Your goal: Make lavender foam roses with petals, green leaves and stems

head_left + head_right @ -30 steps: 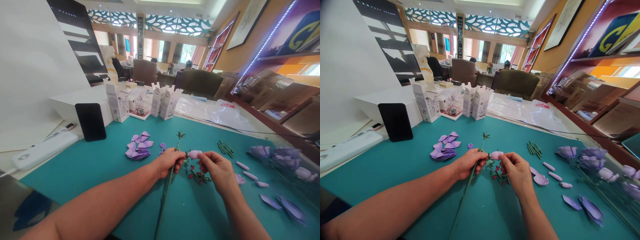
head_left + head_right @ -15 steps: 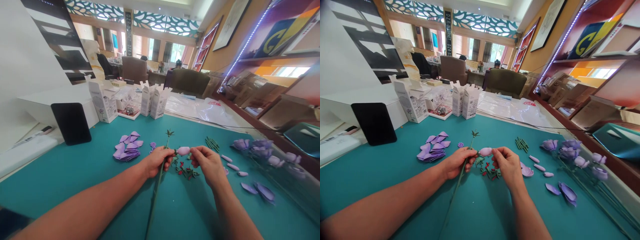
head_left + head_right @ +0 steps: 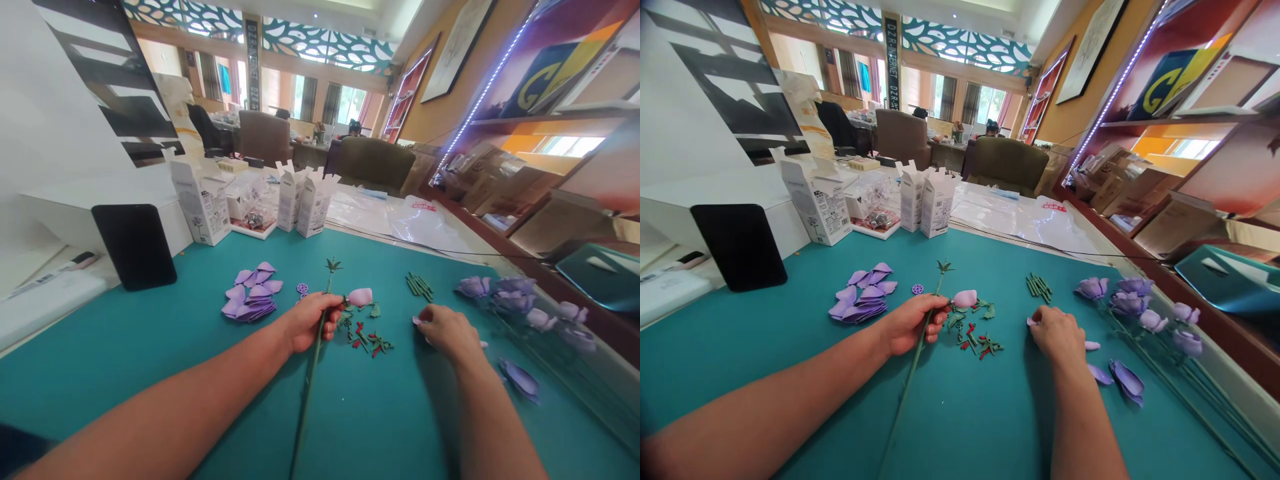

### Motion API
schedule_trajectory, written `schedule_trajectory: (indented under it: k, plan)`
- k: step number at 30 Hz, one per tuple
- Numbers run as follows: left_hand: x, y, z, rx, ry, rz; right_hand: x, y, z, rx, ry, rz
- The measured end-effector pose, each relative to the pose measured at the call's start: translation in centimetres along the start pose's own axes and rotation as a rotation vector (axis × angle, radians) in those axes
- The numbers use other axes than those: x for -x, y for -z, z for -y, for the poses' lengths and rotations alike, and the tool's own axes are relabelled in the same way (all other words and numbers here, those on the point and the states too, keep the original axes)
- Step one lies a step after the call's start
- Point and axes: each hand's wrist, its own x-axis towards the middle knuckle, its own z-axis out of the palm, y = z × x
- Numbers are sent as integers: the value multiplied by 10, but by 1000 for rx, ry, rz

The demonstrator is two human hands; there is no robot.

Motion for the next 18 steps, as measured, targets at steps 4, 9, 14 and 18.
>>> schedule_trajectory:
  k: [4, 9, 14, 18]
  plan:
    - [1, 0, -1, 11, 10, 24, -2, -8, 1, 59, 11, -22]
    - [-1, 2, 0, 37, 9, 61, -5, -6, 3, -21, 81, -103]
    - [-2, 3, 1, 70, 28, 55, 5, 5, 22, -591, 171, -202]
    - [-4, 4, 1, 96, 47, 64, 20, 13, 43, -950, 279, -131]
